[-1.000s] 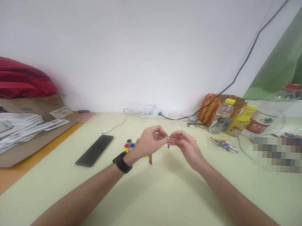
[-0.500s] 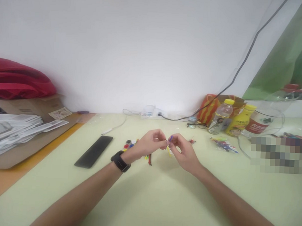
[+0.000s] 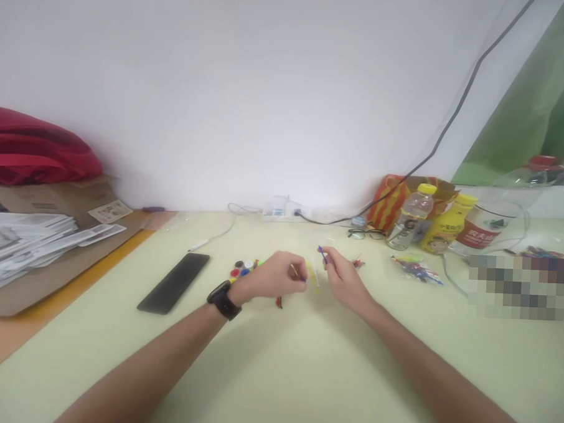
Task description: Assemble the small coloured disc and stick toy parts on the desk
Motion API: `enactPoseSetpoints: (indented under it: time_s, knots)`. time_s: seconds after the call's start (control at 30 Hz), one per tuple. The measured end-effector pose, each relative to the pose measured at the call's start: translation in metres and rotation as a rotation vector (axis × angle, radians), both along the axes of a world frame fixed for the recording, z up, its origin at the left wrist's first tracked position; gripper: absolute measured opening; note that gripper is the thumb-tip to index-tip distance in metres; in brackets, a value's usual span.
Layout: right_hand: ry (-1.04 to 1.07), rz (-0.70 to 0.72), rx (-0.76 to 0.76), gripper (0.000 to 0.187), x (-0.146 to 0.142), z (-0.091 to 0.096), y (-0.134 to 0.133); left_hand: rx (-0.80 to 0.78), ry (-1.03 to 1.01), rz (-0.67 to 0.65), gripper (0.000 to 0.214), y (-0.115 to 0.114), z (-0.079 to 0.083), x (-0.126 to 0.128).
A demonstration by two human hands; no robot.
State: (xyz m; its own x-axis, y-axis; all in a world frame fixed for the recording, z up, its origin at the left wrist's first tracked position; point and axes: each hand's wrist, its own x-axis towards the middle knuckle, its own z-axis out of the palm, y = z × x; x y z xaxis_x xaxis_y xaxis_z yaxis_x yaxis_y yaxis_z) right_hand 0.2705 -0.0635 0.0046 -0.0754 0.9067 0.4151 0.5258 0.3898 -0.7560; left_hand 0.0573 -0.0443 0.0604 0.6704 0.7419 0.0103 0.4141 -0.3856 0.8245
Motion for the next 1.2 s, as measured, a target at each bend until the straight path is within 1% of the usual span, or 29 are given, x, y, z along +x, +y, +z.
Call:
enactPoseSetpoints:
  time_s: [0.1,0.17,0.27,0.33,0.4,0.47,0.6,0.73,0.8,0.83,0.9,0.97,1.07,1.13,1.2]
  knots:
    - [-0.066,0.036,-0.016,0.037,0.004,-0.013,0.010,0.101,0.074,-0.070,0.004,-0.001,-0.005,-0.002]
    - [-0.111,0.039,-0.009,0.037,0.008,-0.017,0.013,0.194,0.117,-0.102,0.004,-0.001,-0.006,-0.002]
    - [-0.239,-0.011,0.047,0.032,0.022,-0.013,0.016,0.249,0.177,-0.144,0.008,0.000,-0.002,-0.005]
    - [-0.397,-0.054,0.077,0.025,0.034,-0.006,0.017,0.268,0.230,-0.154,0.009,0.003,0.001,-0.009]
    - [-0.565,-0.087,0.065,0.016,0.045,0.000,0.017,0.305,0.274,-0.140,0.005,0.007,0.003,-0.012]
    - [-0.686,-0.084,0.038,0.009,0.054,0.003,0.016,0.354,0.289,-0.121,0.003,0.012,0.003,-0.016]
    - [-0.788,-0.036,0.031,0.010,0.062,0.002,0.017,0.458,0.290,-0.111,0.002,0.020,0.001,-0.023]
    - [-0.790,-0.046,0.054,0.013,0.062,0.000,0.019,0.503,0.299,-0.092,0.011,0.024,0.005,-0.029]
    - [-0.701,-0.077,0.076,0.013,0.060,0.004,0.018,0.507,0.289,-0.062,0.015,0.023,0.008,-0.030]
    - [-0.615,-0.086,0.078,0.012,0.058,0.007,0.017,0.506,0.274,-0.035,0.017,0.022,0.010,-0.030]
    - [-0.366,-0.066,0.043,0.013,0.051,0.015,0.013,0.491,0.218,0.017,0.023,0.019,0.012,-0.026]
    - [-0.060,0.012,-0.052,0.018,0.041,0.025,0.007,0.434,0.130,0.046,0.027,0.016,0.011,-0.018]
    - [0.343,0.154,-0.234,0.028,0.022,0.035,-0.003,0.291,-0.047,0.054,0.032,0.009,0.007,-0.004]
    - [0.540,0.234,-0.319,0.031,0.010,0.036,-0.010,0.217,-0.167,0.060,0.033,0.004,0.004,0.004]
    - [0.682,0.285,-0.373,0.032,-0.001,0.034,-0.014,0.183,-0.260,0.065,0.029,-0.002,0.004,0.010]
